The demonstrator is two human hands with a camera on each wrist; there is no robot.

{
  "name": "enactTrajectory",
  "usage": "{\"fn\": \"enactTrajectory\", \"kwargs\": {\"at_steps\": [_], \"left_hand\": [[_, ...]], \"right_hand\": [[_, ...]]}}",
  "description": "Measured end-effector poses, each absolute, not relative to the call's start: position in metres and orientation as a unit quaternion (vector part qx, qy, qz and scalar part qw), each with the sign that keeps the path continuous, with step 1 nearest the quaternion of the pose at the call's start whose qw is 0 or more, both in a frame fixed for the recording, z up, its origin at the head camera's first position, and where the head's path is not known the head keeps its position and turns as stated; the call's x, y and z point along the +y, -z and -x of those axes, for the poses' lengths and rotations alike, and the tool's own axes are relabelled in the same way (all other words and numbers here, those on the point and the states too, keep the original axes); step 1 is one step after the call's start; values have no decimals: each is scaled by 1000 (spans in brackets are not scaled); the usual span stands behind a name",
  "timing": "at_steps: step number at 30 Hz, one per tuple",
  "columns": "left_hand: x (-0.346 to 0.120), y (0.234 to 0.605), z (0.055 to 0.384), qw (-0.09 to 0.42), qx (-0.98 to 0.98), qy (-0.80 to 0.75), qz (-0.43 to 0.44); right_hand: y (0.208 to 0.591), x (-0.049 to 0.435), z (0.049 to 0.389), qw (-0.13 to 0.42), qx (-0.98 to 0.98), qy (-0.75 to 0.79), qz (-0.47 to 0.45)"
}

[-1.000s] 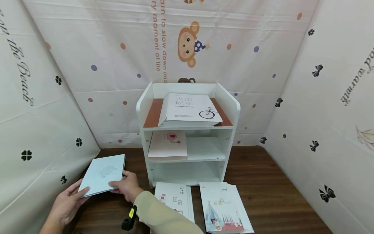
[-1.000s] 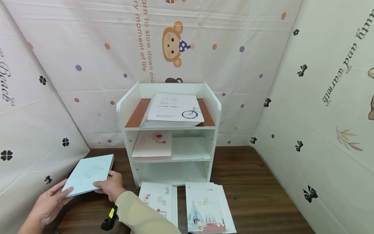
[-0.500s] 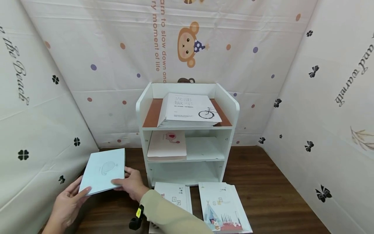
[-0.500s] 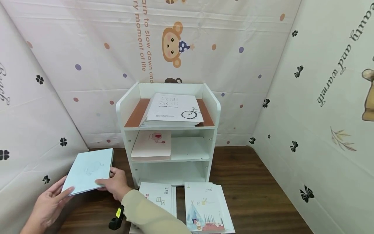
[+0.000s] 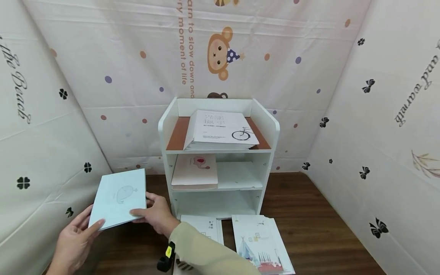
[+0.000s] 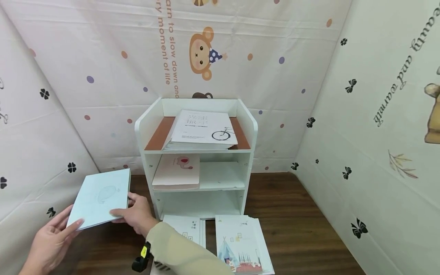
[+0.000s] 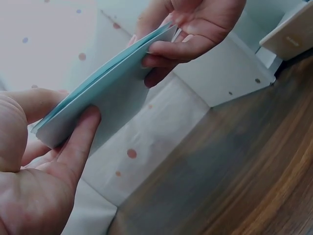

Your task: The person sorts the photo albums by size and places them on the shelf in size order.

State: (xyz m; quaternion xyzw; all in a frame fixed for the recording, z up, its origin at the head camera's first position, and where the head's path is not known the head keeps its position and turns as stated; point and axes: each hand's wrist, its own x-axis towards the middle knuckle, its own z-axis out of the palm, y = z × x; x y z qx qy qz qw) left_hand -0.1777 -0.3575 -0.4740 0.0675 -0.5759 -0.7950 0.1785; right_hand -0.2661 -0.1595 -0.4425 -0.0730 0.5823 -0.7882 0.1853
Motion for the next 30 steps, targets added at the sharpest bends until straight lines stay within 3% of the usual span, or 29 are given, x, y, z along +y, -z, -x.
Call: {"fn": "enactTrajectory", "kwargs": {"at_steps": [22, 30], "left_hand": [[-334, 453, 160, 147, -597, 784, -80], [-331, 449, 151, 153, -593, 790, -14]], "right_hand": [[424, -123, 251, 186, 573, 789, 124], [414, -111, 242, 184, 576, 785, 135]]}}
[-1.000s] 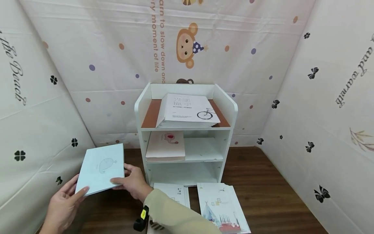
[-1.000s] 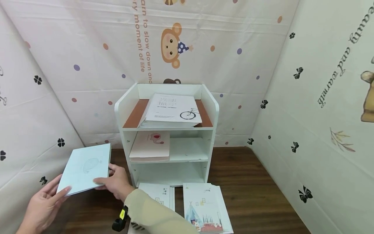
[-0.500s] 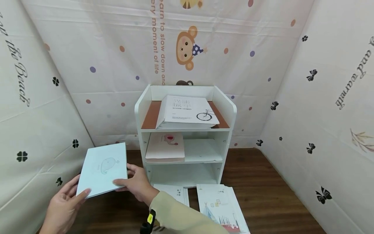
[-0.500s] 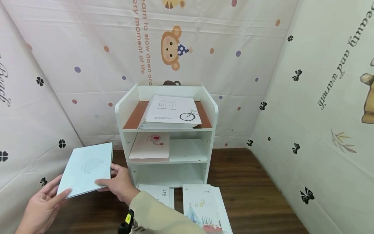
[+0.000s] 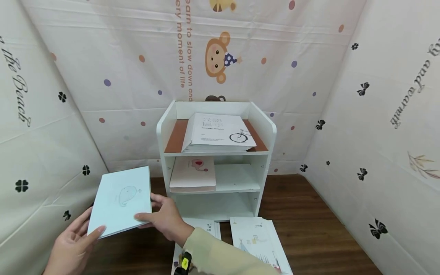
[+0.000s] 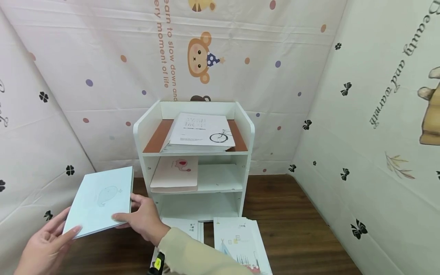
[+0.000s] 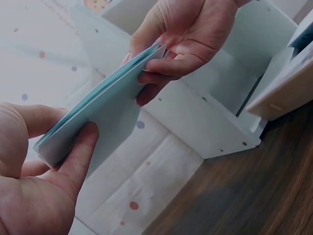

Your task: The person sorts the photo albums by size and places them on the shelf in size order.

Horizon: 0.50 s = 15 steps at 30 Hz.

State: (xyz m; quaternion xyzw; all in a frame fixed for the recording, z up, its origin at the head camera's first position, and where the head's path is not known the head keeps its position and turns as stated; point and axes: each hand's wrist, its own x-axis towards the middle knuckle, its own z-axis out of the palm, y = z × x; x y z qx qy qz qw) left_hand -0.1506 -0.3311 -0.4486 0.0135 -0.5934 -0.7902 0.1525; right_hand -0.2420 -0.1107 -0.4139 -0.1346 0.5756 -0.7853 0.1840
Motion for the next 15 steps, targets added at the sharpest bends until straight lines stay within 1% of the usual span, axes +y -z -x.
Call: {"fn": "enactTrajectory", "kwargs": {"at_steps": [5, 10, 15], "left_hand": [[-330, 445, 144, 149, -595, 790, -27], [-327, 440, 139, 150, -593, 791, -14], [-329, 434, 132, 121, -606, 785, -46]], "right_hand": [[408, -104, 235, 189, 576, 782, 144], [403, -97, 228, 195, 576, 780, 149], [399, -89, 220, 206, 562, 787, 150]]}}
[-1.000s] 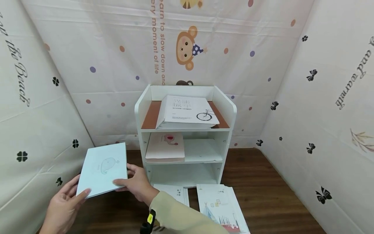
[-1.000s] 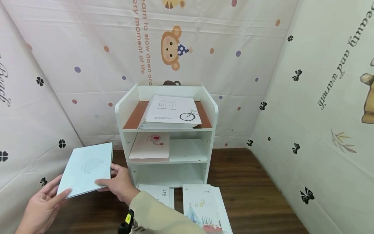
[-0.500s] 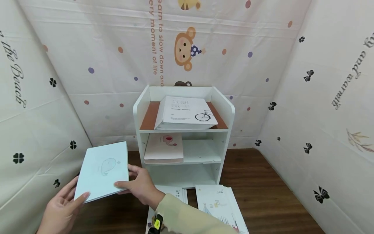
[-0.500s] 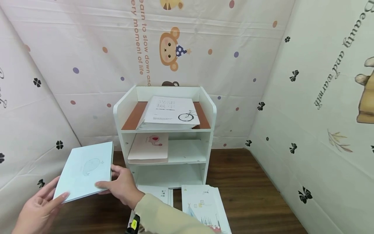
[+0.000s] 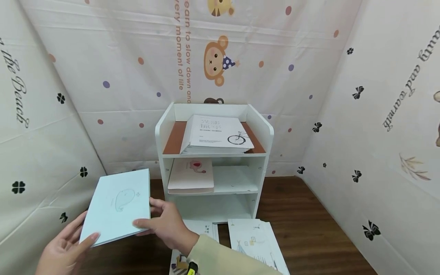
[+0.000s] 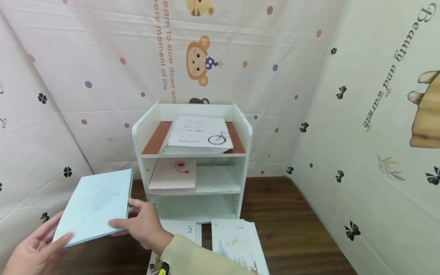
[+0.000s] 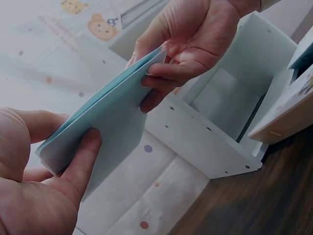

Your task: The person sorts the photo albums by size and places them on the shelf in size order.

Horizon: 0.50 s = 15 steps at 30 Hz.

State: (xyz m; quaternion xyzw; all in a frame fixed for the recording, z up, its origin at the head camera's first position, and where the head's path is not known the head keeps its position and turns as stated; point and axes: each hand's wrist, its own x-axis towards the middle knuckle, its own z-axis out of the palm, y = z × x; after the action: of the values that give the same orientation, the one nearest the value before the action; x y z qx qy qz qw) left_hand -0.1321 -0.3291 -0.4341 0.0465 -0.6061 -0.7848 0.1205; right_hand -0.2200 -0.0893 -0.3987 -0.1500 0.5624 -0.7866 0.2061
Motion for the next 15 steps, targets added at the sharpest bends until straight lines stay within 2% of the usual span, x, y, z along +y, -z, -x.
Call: {"fn": "enactTrajectory", "kwargs": {"at_steps": [3, 15], "left_hand": [[-331, 431, 128, 106, -614, 780, -59], [-338, 434, 119, 108, -654, 746, -64]], "right_hand": [[397, -86, 214, 212, 552, 791, 155], [392, -75, 194, 212, 522, 808, 173]]}}
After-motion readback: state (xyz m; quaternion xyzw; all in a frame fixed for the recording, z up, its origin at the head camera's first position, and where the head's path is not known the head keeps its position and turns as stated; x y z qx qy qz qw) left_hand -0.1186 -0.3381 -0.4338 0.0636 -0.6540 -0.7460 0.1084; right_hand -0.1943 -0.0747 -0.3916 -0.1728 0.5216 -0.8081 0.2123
